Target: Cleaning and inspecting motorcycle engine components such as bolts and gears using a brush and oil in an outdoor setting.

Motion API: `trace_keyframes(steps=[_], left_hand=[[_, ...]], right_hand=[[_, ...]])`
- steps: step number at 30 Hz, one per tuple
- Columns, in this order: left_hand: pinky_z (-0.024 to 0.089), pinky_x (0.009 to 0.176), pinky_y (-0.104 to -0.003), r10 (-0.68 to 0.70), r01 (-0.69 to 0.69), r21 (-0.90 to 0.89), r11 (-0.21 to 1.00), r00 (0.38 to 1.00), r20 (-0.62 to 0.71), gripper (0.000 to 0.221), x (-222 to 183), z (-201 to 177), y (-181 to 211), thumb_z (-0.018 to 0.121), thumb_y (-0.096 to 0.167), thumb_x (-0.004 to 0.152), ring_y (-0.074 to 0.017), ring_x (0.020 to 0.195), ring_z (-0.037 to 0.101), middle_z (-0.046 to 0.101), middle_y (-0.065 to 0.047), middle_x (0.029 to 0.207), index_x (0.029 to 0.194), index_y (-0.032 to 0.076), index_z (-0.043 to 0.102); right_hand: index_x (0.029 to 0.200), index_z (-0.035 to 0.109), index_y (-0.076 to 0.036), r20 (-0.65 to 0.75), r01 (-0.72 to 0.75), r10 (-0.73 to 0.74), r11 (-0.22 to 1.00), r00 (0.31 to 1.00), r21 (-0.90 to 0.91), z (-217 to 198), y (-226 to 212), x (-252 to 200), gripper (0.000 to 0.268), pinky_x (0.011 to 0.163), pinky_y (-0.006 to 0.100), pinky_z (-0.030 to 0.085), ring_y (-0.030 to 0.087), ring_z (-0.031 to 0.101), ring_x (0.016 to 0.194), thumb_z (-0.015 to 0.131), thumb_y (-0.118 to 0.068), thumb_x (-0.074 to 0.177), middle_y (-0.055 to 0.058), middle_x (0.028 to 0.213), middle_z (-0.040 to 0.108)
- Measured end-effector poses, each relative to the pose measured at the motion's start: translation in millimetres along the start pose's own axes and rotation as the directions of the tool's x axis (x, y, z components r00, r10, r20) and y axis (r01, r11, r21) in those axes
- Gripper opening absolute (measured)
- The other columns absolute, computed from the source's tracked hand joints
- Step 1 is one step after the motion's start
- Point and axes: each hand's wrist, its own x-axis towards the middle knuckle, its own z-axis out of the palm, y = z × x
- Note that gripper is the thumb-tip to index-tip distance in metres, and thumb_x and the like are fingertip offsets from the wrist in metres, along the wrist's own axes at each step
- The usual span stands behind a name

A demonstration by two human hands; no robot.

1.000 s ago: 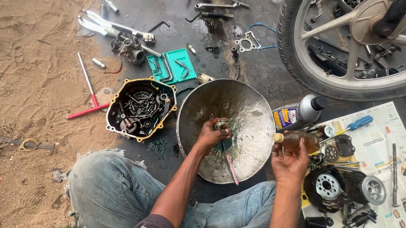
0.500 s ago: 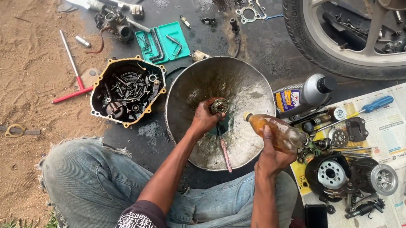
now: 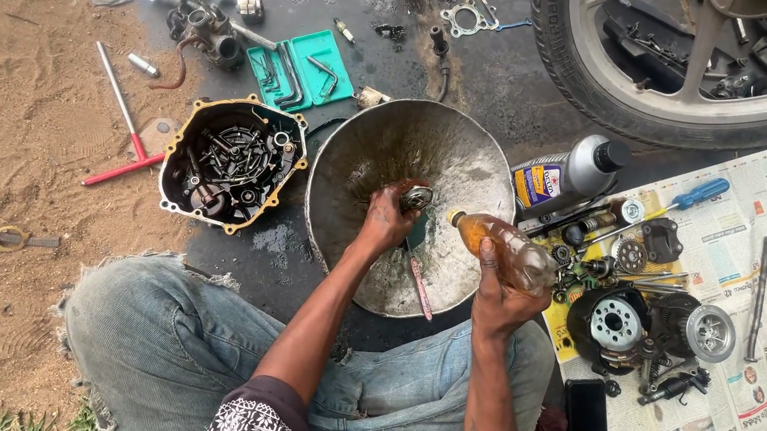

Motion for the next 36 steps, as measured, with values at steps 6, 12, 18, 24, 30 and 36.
trace_keyframes(steps=[6, 12, 18, 24, 30, 36], left_hand=[[0.057, 0.098, -0.044, 0.019, -0.019, -0.016, 1.000, 1.000, 0.005, 0.053, -1, -9, 17, 0.068, -0.009, 0.082, -0.0294, 0.111, 0.072, 0.074, -0.017, 0.117, 0.130, 0.012, 0.063], [0.056, 0.099, -0.045, 0.092, -0.092, -0.001, 0.996, 0.996, -0.018, 0.061, 0, -5, 13, 0.080, -0.004, 0.074, -0.0313, 0.116, 0.069, 0.072, -0.016, 0.124, 0.130, 0.013, 0.060], [0.056, 0.097, -0.045, 0.058, -0.062, -0.057, 0.996, 0.997, -0.059, 0.057, 0, -7, 14, 0.088, 0.005, 0.070, -0.0300, 0.113, 0.070, 0.073, -0.015, 0.121, 0.120, 0.010, 0.060], [0.058, 0.099, -0.046, 0.067, -0.071, -0.094, 0.993, 0.997, -0.046, 0.054, 2, 2, -13, 0.066, 0.006, 0.078, -0.0317, 0.115, 0.070, 0.067, -0.017, 0.130, 0.130, 0.010, 0.053], [0.047, 0.117, -0.052, 0.136, -0.133, 0.157, 0.979, 0.991, -0.010, 0.068, -1, -2, 0, 0.082, 0.031, 0.089, -0.0362, 0.137, 0.052, 0.051, -0.021, 0.142, 0.144, 0.016, 0.046], [0.034, 0.103, -0.063, 0.216, -0.215, 0.080, 0.973, 0.976, 0.002, 0.111, 11, 8, -14, 0.087, 0.030, 0.093, -0.0523, 0.134, 0.033, 0.027, -0.034, 0.150, 0.165, 0.005, 0.007]], right_hand=[[0.113, 0.065, 0.009, 0.063, 0.018, -0.012, 0.995, 0.998, -0.095, -2, 7, -7, 0.044, 0.080, 0.031, 0.067, 0.023, 0.077, 0.091, 0.083, -0.024, 0.091, 0.017, 0.104, 0.073], [0.111, 0.066, 0.009, 0.071, 0.119, -0.108, 0.977, 0.992, -0.176, -4, 6, -10, 0.044, 0.079, 0.032, 0.067, 0.025, 0.077, 0.088, 0.084, -0.027, 0.092, 0.019, 0.100, 0.074], [0.112, 0.064, 0.010, 0.055, 0.071, -0.066, 0.994, 0.996, -0.086, -3, 0, -8, 0.045, 0.078, 0.033, 0.067, 0.025, 0.077, 0.090, 0.083, -0.027, 0.093, 0.019, 0.103, 0.073], [0.109, 0.067, 0.009, 0.099, 0.100, -0.085, 0.984, 0.991, -0.150, -3, -8, -13, 0.041, 0.078, 0.033, 0.066, 0.026, 0.077, 0.089, 0.083, -0.026, 0.093, 0.018, 0.100, 0.074], [0.112, 0.065, 0.009, 0.050, 0.089, -0.082, 0.983, 0.995, -0.161, -6, -5, -7, 0.045, 0.079, 0.031, 0.067, 0.025, 0.078, 0.088, 0.082, -0.028, 0.092, 0.017, 0.100, 0.074], [0.114, 0.061, 0.009, 0.013, 0.040, -0.040, 0.998, 0.999, -0.038, -9, -7, -2, 0.047, 0.085, 0.032, 0.067, 0.024, 0.076, 0.096, 0.083, -0.026, 0.092, 0.019, 0.106, 0.071]])
